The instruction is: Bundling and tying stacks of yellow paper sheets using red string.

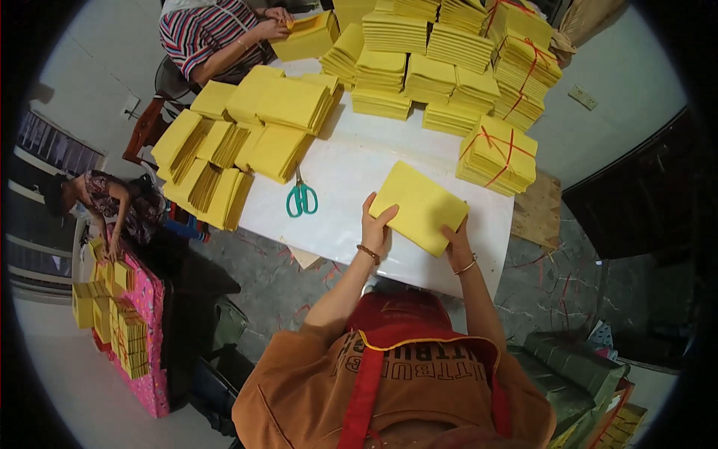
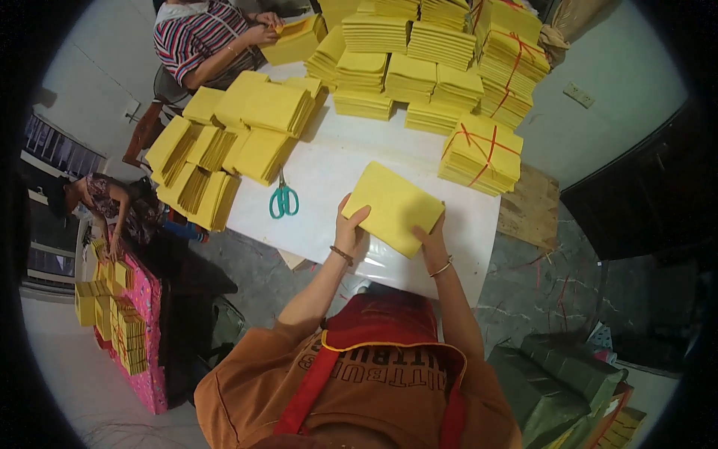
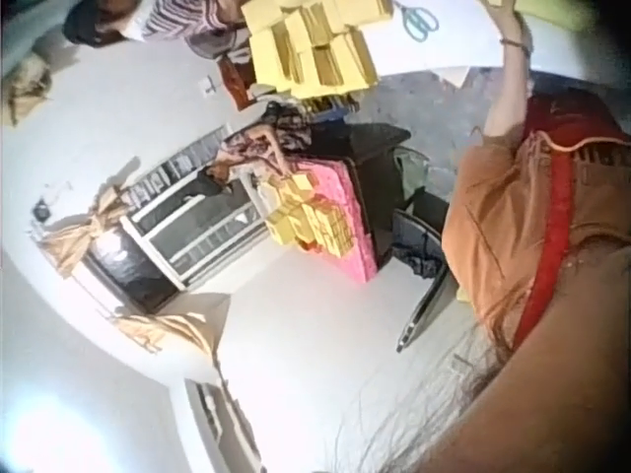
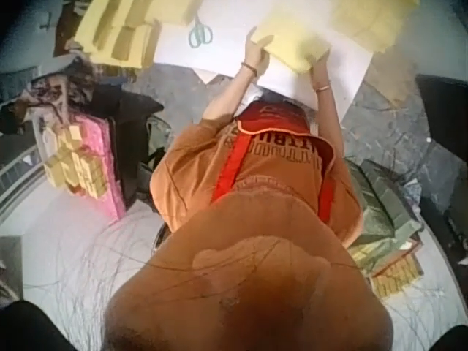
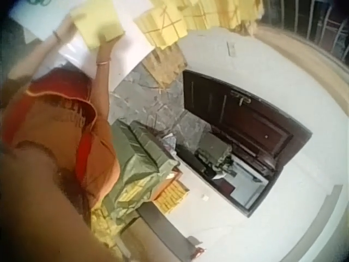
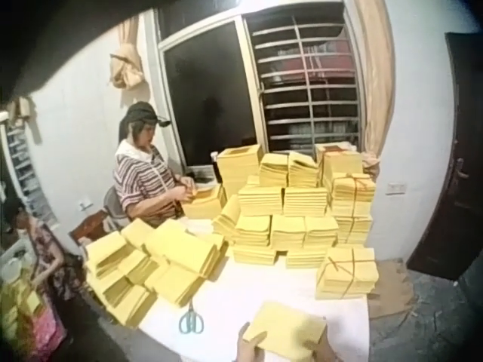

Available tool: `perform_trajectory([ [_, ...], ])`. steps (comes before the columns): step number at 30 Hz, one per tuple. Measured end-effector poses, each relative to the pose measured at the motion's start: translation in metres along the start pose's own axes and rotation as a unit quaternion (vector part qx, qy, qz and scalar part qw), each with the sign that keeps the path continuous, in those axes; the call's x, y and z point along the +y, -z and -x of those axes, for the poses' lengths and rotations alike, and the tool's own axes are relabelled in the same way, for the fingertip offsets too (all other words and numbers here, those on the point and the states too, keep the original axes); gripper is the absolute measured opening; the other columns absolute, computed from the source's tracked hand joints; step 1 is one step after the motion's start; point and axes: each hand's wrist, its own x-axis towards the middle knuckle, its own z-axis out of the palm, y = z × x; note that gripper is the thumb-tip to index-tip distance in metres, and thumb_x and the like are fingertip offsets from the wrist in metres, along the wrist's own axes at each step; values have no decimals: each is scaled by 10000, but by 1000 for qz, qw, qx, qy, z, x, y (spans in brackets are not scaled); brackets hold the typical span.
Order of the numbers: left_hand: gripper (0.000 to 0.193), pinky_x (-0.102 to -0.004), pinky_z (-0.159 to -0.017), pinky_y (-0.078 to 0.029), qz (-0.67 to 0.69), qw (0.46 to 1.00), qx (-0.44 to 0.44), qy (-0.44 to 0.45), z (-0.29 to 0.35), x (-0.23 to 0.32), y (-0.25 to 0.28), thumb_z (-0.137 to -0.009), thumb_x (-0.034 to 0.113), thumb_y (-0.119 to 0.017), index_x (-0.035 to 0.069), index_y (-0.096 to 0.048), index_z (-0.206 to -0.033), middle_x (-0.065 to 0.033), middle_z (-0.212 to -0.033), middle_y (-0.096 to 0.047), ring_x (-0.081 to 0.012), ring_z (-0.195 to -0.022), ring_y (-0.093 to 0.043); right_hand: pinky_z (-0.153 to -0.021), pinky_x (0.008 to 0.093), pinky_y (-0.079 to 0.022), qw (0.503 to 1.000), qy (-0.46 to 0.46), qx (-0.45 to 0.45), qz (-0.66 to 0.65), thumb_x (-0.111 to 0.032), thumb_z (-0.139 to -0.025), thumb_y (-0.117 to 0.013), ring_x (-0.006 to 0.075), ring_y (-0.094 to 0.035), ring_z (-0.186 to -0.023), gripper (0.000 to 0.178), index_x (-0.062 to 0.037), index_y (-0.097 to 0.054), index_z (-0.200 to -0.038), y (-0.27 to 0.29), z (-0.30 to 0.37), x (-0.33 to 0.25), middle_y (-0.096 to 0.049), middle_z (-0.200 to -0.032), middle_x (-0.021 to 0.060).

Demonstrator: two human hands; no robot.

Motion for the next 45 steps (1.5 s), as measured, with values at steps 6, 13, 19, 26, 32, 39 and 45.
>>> perform_trajectory([
  [6,826,-314,-963,-306,-281,914,-293,11,-10,35,26,-616,108,-738,25,-238,-1268,-104,-1235,-359,-205,-1151,-351,-966,334,-323,981,123,-52,140,-86,-609,-735,218,-321,-1185,1100,-81,87,-1341,20,11,-8,-298,-1283,120],
  [13,986,-439,-1022,-79,-740,557,-358,-119,-30,3,71,-561,375,-759,61,-203,-1313,-171,-1310,-267,-267,-1287,-133,-979,333,-314,946,121,-104,281,-51,-549,-780,214,-329,-1189,1160,-85,55,-1353,39,14,20,-295,-1304,99],
  [19,953,-445,-1013,-44,-739,565,-334,-154,-33,-2,75,-548,391,-757,85,-252,-1296,-154,-1294,-293,-312,-1269,-162,-943,326,-358,937,142,-93,307,-57,-561,-778,194,-386,-1136,1058,-65,-54,-1333,40,5,25,-361,-1251,92],
  [26,967,-363,-944,-320,-245,930,-269,-50,16,28,37,-606,190,-758,94,-106,-1313,-134,-1215,-367,-247,-1116,-397,-878,320,-411,998,-38,-46,-38,-52,-656,-701,153,-451,-1058,675,-66,-328,-1220,35,13,40,-485,-1102,44],
  [32,806,-344,-886,-388,-162,977,-139,-29,44,12,-5,-623,73,-718,35,-180,-1222,-133,-1137,-397,-215,-1072,-425,-897,326,-390,964,-71,-99,-237,-119,-699,-663,176,-424,-1097,662,-119,-312,-1260,9,20,65,-422,-1203,38],
  [39,782,-342,-900,-389,-240,934,-254,-71,31,31,4,-607,30,-712,28,-201,-1198,-132,-1122,-400,-209,-1066,-432,-945,345,-332,968,157,-146,133,-137,-564,-767,188,-339,-1168,1003,-149,-136,-1344,34,4,-7,-327,-1289,60],
  [45,739,-369,-920,-334,-525,786,-276,-174,28,3,22,-594,247,-741,5,-352,-1175,-160,-1136,-417,-281,-1082,-396,-937,315,-335,913,-44,-229,334,-152,-545,-787,228,-386,-1139,959,-104,-218,-1315,23,-6,-5,-354,-1290,106],
])
